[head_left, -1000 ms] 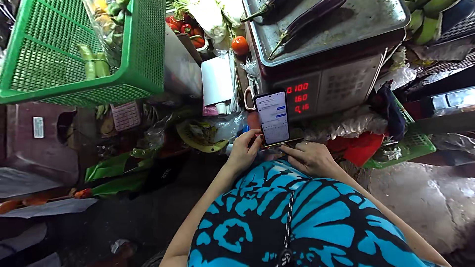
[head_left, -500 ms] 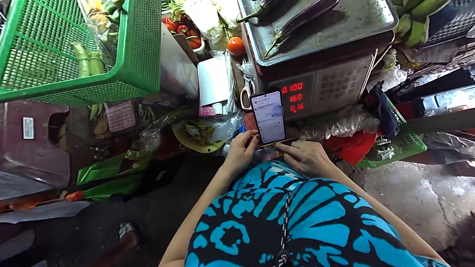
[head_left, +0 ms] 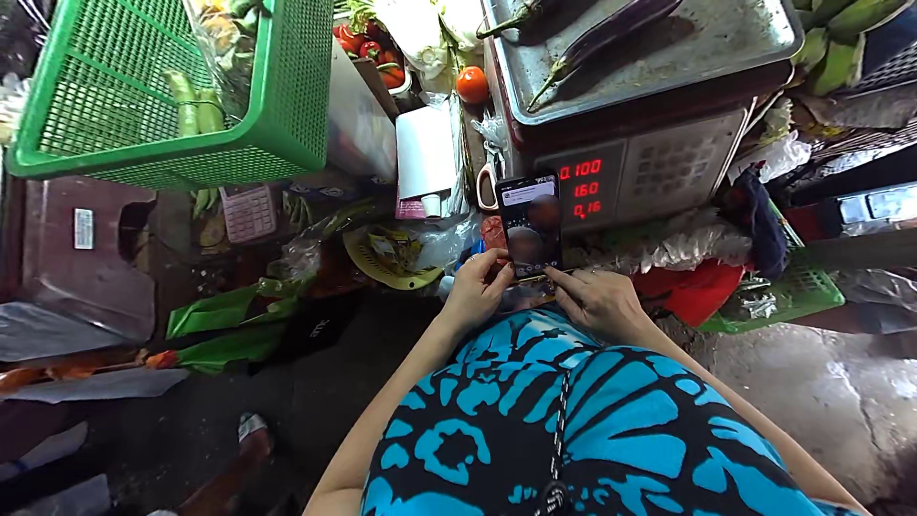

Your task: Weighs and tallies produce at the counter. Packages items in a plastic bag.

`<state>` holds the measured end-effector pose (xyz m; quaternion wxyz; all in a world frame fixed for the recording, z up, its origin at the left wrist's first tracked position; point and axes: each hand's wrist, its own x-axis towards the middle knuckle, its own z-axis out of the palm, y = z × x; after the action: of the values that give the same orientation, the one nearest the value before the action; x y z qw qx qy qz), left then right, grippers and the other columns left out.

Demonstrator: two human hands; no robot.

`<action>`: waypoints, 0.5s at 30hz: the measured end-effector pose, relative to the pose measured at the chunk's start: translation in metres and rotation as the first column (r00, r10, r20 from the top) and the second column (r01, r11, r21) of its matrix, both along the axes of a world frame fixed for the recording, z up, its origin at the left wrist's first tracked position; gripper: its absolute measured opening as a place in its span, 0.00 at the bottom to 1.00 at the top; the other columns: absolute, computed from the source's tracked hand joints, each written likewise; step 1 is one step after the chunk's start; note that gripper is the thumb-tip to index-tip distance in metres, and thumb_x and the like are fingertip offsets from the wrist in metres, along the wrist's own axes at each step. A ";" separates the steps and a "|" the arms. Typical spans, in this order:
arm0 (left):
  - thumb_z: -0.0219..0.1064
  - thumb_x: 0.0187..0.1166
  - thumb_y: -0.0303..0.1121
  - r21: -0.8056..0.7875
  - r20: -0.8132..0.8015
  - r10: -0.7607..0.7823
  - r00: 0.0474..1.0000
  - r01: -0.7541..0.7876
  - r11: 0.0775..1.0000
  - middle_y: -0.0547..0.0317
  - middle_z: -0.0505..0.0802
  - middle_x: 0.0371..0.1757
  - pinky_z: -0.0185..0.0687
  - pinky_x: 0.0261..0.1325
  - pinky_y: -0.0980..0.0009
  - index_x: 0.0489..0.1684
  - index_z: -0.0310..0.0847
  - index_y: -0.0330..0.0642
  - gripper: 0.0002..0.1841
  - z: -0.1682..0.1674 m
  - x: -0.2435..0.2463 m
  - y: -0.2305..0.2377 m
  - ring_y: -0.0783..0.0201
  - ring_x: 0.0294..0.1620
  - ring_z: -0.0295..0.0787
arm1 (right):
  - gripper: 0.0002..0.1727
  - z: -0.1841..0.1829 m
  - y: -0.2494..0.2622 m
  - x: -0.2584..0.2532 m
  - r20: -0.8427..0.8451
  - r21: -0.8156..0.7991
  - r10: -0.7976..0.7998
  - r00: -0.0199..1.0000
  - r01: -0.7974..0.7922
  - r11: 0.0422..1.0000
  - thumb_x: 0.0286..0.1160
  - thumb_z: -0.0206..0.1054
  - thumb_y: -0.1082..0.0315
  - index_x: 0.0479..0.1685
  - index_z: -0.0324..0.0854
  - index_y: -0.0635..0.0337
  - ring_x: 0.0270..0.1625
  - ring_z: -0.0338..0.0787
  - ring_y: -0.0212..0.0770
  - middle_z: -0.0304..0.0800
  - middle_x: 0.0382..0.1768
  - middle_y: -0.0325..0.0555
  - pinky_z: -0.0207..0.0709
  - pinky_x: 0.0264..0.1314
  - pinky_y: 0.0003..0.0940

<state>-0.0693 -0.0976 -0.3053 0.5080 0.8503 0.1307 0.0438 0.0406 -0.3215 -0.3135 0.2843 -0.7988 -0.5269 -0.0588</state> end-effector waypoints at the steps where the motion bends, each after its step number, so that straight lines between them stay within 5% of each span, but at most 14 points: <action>1: 0.61 0.84 0.39 0.005 0.005 -0.008 1.000 0.008 1.000 0.65 0.88 0.31 0.81 0.45 0.73 0.54 0.88 0.40 0.15 -0.001 0.001 0.000 0.75 0.33 0.83 | 0.22 0.001 0.000 0.000 -0.005 0.023 0.007 1.000 -0.007 1.000 0.85 0.53 0.61 0.61 0.92 0.53 0.27 0.89 0.47 0.91 0.25 0.47 0.77 0.28 0.42; 15: 0.66 0.80 0.44 0.058 -0.024 -0.068 0.997 0.070 0.996 0.67 0.86 0.26 0.80 0.42 0.70 0.41 0.89 0.41 0.15 0.002 0.009 0.002 0.74 0.30 0.81 | 0.21 0.002 0.001 0.000 -0.036 0.099 -0.007 0.999 0.011 0.995 0.84 0.54 0.63 0.60 0.92 0.57 0.29 0.90 0.44 0.93 0.27 0.47 0.79 0.31 0.38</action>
<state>-0.0607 -0.0956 -0.3038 0.4825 0.8693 0.1054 0.0208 0.0404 -0.3208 -0.3119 0.3324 -0.7871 -0.5146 -0.0721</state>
